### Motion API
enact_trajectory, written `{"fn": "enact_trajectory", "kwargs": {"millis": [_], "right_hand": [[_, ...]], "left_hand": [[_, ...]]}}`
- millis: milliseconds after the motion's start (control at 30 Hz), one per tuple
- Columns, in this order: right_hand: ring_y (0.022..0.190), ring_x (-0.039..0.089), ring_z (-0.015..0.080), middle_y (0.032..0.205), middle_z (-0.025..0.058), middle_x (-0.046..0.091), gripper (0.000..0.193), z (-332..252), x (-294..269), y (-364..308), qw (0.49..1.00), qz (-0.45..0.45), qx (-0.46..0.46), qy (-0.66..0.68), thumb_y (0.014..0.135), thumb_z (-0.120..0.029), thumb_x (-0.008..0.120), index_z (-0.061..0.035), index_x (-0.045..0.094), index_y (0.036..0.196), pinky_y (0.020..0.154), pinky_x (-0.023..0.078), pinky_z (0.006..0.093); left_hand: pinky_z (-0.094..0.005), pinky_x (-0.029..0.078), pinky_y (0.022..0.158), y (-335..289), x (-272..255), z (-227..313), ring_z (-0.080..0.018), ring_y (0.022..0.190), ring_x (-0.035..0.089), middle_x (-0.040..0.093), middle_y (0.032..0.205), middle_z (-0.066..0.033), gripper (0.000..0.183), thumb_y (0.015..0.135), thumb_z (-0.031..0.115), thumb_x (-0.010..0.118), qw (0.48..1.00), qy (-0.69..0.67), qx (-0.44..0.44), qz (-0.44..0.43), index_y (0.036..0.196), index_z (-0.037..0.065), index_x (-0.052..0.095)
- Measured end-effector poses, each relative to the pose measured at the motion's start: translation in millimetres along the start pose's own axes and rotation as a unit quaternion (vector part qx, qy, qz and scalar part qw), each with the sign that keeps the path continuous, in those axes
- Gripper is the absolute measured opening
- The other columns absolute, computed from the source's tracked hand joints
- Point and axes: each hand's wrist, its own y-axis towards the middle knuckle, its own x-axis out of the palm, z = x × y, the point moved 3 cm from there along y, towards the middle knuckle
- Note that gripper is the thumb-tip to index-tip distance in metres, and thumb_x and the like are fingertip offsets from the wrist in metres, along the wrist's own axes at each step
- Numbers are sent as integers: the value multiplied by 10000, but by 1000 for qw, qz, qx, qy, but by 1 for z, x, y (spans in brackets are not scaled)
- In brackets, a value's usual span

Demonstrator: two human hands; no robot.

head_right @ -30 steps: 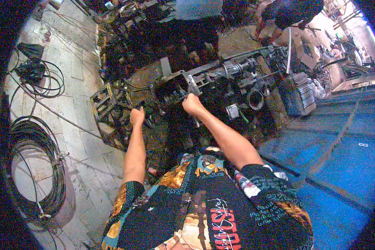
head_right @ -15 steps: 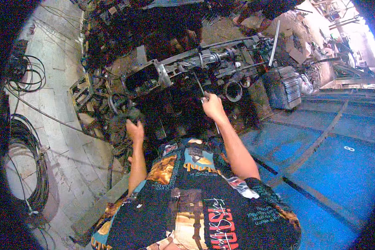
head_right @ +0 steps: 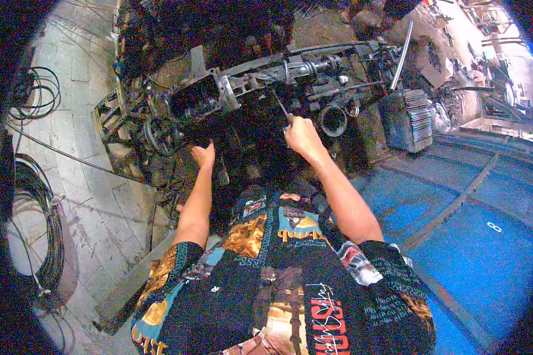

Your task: The person bends metal rods into curves using a bending machine, selects straight rods from a rack to bend, and brushes the bending machine with a brush.

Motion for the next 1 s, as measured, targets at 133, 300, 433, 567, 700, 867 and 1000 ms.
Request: {"fn": "enact_trajectory", "kwargs": {"millis": [133,300,433,567,700,867,1000], "right_hand": [[872,610,475,858,363,595,316,10,13,13,999,25,-17,-19,793,-65,461,108,608,1012,829,475,524],[909,606,472,890,362,598,261,11,7,41,999,6,37,-39,741,-84,532,115,637,873,838,485,501],[1000,583,460,963,357,594,247,-56,-3,47,992,-93,41,-72,774,-88,523,105,621,892,872,471,486],[1018,588,436,987,344,603,244,-23,4,48,990,-50,109,-78,771,-80,533,97,625,913,892,464,470],[1001,625,394,1009,320,621,296,-9,9,56,992,-48,116,5,763,-108,563,103,621,962,837,513,426],[600,618,248,793,166,623,445,29,17,55,872,-166,223,402,915,-340,555,34,534,1153,578,556,404],[710,635,260,900,172,622,517,60,-2,47,841,-194,197,465,952,-434,486,10,453,1214,596,554,388]], "left_hand": [[-460,380,1018,-7,15,-21,-397,1214,452,440,1313,-293,580,823,350,699,990,-103,35,95,1181,-82,551],[-493,472,845,19,31,-23,-411,991,595,647,1002,-247,465,804,340,716,999,-15,0,37,1072,-32,642],[-463,503,825,100,93,-126,-369,971,621,644,1035,-236,534,787,438,706,991,0,56,121,1084,-3,652],[-426,513,843,98,114,-65,-338,994,623,645,1040,-227,604,768,549,673,961,225,98,124,1054,16,665],[-469,415,980,97,94,-81,-346,1022,609,649,1071,-198,576,827,525,567,971,192,105,96,1054,1,639],[-490,438,943,44,26,-18,-401,1132,543,569,1214,-259,652,737,526,673,998,50,-41,-2,1131,9,624],[-510,387,976,-28,2,7,-408,1161,451,484,1199,-258,741,756,496,660,982,27,-41,184,1245,-36,496]]}}
